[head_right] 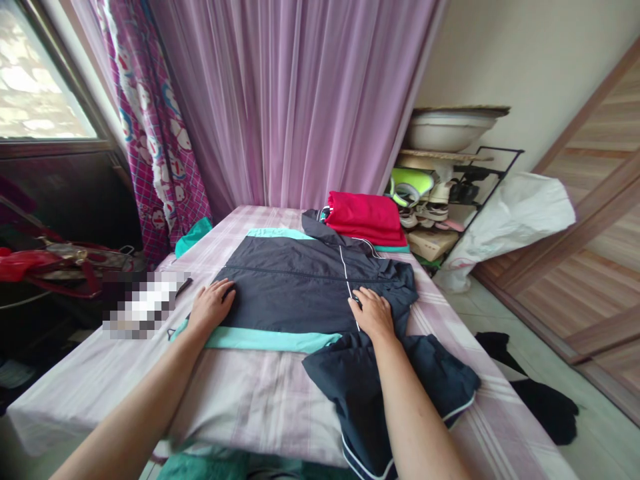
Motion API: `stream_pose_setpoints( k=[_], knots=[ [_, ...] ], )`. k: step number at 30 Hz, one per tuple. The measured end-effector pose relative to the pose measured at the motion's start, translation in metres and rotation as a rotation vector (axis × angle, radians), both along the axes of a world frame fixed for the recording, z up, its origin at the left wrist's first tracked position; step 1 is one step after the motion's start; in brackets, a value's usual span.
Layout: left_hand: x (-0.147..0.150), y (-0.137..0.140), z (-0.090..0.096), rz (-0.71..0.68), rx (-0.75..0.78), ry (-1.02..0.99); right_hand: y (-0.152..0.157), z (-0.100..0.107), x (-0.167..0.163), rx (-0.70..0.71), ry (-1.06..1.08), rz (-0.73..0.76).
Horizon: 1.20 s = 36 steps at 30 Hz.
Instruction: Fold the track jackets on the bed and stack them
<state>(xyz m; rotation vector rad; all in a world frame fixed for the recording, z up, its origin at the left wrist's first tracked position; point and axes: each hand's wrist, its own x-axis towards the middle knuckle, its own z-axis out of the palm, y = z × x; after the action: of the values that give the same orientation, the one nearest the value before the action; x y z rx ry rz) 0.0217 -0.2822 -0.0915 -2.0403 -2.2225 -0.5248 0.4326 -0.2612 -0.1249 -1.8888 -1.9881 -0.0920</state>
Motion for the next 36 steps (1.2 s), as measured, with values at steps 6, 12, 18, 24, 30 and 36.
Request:
stream_pose_setpoints(
  k=[6,12,18,24,30,36],
  knots=[
    [-0.001,-0.013,0.001,-0.069,0.13,-0.095,-0.002,0.012,0.0,0.052,0.073,0.057],
    [0.0,-0.014,0.001,-0.061,0.053,-0.079,-0.011,0.029,0.027,0.091,-0.002,-0.216],
    [-0.004,-0.009,-0.001,-0.088,0.051,-0.097,-0.017,0.022,0.041,0.064,0.018,-0.451],
    [-0.006,-0.007,-0.004,-0.126,0.048,-0.101,-0.018,0.03,0.03,-0.036,-0.019,-0.425],
    [-0.007,-0.006,-0.004,-0.143,0.033,-0.099,-0.019,0.028,0.031,-0.022,-0.025,-0.427],
    [-0.007,-0.005,-0.006,-0.14,0.036,-0.106,-0.017,0.018,0.039,0.017,0.05,-0.429]
  ],
)
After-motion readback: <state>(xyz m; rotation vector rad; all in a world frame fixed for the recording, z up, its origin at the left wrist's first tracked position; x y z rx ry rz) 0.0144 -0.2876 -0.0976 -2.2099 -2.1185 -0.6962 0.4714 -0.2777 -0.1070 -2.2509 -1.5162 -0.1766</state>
